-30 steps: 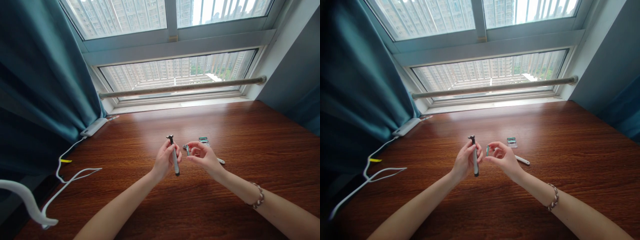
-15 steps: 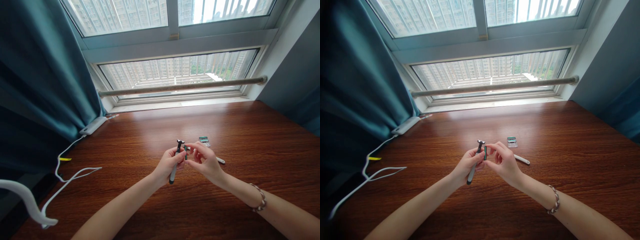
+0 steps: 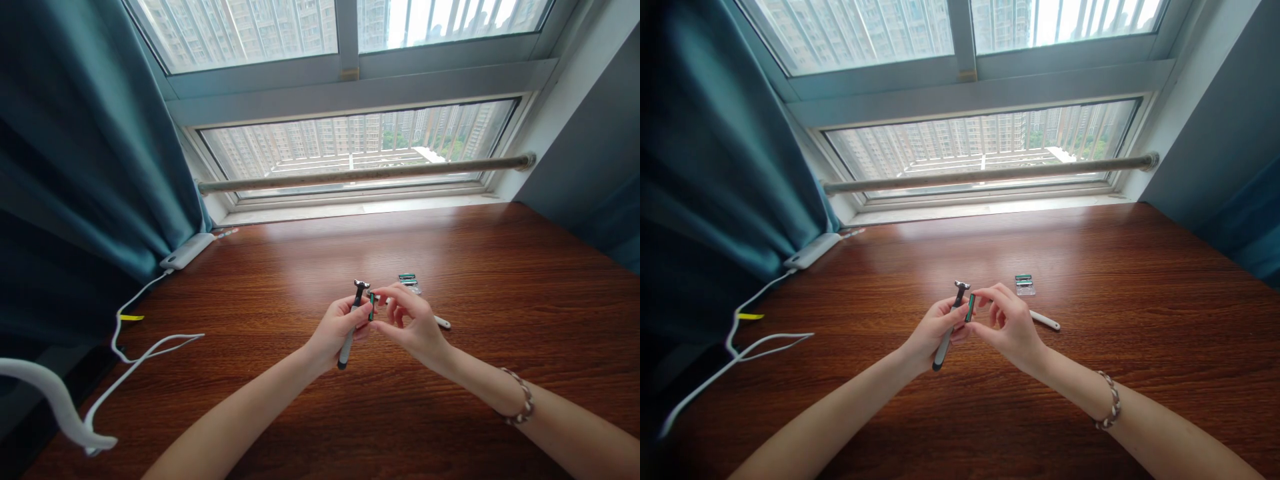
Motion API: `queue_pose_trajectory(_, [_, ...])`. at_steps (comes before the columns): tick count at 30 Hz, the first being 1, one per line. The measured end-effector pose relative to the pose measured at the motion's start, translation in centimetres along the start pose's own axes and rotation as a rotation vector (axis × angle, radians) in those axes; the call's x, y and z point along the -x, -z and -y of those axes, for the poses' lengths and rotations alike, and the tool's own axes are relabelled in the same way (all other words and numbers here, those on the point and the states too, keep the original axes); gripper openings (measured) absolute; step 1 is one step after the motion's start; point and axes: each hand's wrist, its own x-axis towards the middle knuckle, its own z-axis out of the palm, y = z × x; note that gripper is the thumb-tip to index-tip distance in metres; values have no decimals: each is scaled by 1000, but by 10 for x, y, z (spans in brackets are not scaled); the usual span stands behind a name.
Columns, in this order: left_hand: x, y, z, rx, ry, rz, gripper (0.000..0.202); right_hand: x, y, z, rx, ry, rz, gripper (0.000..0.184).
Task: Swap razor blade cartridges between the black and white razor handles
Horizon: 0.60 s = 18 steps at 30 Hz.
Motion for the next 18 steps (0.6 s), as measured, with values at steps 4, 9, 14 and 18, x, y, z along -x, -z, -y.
queue_pose_trajectory(4, [0,1,0,-30,3,-20,24,-4,1,1,-221,-164,-43,34])
queue_pose_trajectory(9, [3,3,2,-260,-65,-79,28,-12,5,1,-731,-412,-39,28])
queue_pose_trajectory(14, [7,-2,-1,-403,-145,-59,27,-13,4,-2,-919,-426,16,24])
queue_pose_trajectory(18, [9,-6,-2,-349,-160,15,43,-12,4,-3,-997,-429,35,25])
